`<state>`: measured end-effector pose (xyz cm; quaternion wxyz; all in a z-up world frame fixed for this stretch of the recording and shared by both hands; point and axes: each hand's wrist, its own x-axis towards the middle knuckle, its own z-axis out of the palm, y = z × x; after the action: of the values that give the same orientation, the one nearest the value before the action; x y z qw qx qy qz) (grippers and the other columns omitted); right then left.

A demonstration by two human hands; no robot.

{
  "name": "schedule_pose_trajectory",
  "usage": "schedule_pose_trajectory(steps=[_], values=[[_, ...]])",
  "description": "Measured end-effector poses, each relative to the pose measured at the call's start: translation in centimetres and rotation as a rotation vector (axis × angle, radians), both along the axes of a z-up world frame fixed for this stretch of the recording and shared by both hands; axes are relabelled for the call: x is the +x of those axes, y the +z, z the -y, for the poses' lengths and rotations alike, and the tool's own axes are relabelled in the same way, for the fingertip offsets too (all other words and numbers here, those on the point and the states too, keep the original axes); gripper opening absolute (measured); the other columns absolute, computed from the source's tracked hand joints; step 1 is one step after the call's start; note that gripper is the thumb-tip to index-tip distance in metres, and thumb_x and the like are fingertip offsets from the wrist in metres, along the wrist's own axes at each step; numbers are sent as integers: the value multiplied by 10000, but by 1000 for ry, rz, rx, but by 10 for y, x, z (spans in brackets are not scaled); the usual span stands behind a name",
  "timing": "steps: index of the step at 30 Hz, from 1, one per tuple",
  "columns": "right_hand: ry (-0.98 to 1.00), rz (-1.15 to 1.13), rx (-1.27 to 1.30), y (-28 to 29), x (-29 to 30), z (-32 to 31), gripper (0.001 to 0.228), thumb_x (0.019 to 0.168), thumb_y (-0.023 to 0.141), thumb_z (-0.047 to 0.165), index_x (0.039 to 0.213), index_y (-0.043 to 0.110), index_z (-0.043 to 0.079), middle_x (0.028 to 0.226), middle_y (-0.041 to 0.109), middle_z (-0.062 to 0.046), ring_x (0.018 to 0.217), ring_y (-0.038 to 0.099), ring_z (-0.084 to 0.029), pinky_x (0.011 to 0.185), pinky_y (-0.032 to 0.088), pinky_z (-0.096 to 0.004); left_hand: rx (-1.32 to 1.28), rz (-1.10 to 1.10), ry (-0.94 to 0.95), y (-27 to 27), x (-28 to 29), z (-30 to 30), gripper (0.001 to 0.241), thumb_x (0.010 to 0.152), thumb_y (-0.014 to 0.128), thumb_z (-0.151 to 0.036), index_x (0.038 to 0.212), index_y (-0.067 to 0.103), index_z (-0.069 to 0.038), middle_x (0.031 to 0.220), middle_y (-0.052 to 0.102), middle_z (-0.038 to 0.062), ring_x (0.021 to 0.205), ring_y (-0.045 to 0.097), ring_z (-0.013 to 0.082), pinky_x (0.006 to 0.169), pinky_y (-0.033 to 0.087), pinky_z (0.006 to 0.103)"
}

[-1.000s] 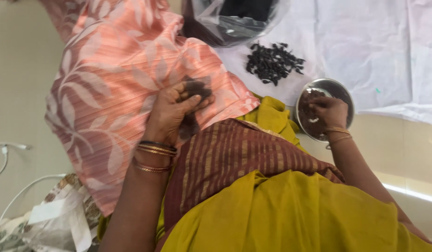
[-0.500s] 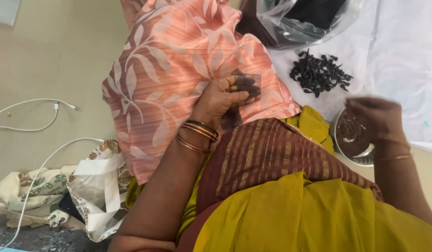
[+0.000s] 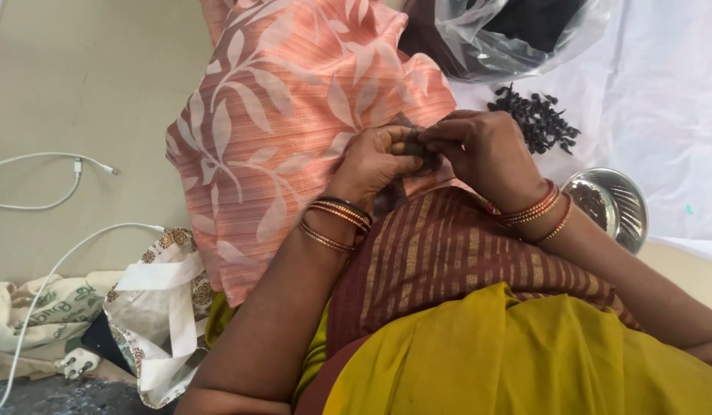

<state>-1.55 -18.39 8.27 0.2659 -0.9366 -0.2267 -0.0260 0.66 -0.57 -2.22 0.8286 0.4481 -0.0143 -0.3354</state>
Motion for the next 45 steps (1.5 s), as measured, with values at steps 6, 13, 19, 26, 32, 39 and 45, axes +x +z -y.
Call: schedule_pose_trajectory(steps=[6, 13, 19, 26, 32, 39, 45], values=[[18, 45, -79, 5, -6, -2, 187, 912, 743, -24, 1080, 800, 33, 999, 784, -121, 782, 763, -224, 695, 610, -315, 84, 19, 3, 2, 3, 1, 360, 831, 656, 164, 1185, 669, 97, 1068, 776, 173, 950, 755, 196, 857, 621, 271], [28, 32, -33, 9, -9, -5, 250, 886, 720, -56, 1110, 791, 30, 1014, 779, -133, 823, 772, -229, 724, 617, -311, 40, -9, 8, -7, 5, 4, 335, 844, 631, 162, 1171, 658, 92, 1041, 767, 185, 943, 762, 231, 849, 632, 297], [-9, 28, 2, 7, -11, -8, 236, 851, 745, -47, 1070, 794, 24, 984, 776, -134, 802, 767, -239, 710, 609, -317, 33, -69, 9, 1, 4, 3, 276, 904, 576, 155, 1167, 648, 109, 1097, 739, 188, 968, 757, 245, 879, 659, 341], [-41, 79, -6, 7, -11, -7, 204, 900, 734, -66, 1056, 811, 41, 998, 782, -120, 799, 765, -226, 689, 599, -306, -5, -32, -1, 0, 4, 3, 260, 939, 582, 134, 1193, 632, 112, 1114, 733, 203, 1000, 753, 262, 899, 655, 345], [-199, -47, 194, -3, -15, 50, 98, 999, 745, 6, 1063, 793, 62, 1017, 784, -45, 870, 765, -141, 789, 622, -255, 9, -70, 1, 9, 2, 0, 302, 923, 575, 131, 1224, 600, 126, 1140, 708, 243, 983, 760, 292, 850, 670, 342], [-592, -274, -504, -41, -80, 203, 132, 955, 857, 185, 1086, 845, 183, 933, 779, -94, 736, 731, -259, 715, 571, -368, -22, -35, 0, 10, 0, -3, 345, 900, 597, 131, 1244, 591, 153, 1156, 709, 254, 983, 757, 295, 834, 652, 312], [-508, -293, -172, -19, -82, 152, 250, 928, 786, 115, 1174, 794, 161, 1119, 769, -83, 882, 749, -220, 785, 591, -350, 58, -31, -27, 17, 1, -3, 310, 924, 609, 97, 1233, 614, 129, 1151, 712, 215, 970, 760, 264, 829, 662, 309]])
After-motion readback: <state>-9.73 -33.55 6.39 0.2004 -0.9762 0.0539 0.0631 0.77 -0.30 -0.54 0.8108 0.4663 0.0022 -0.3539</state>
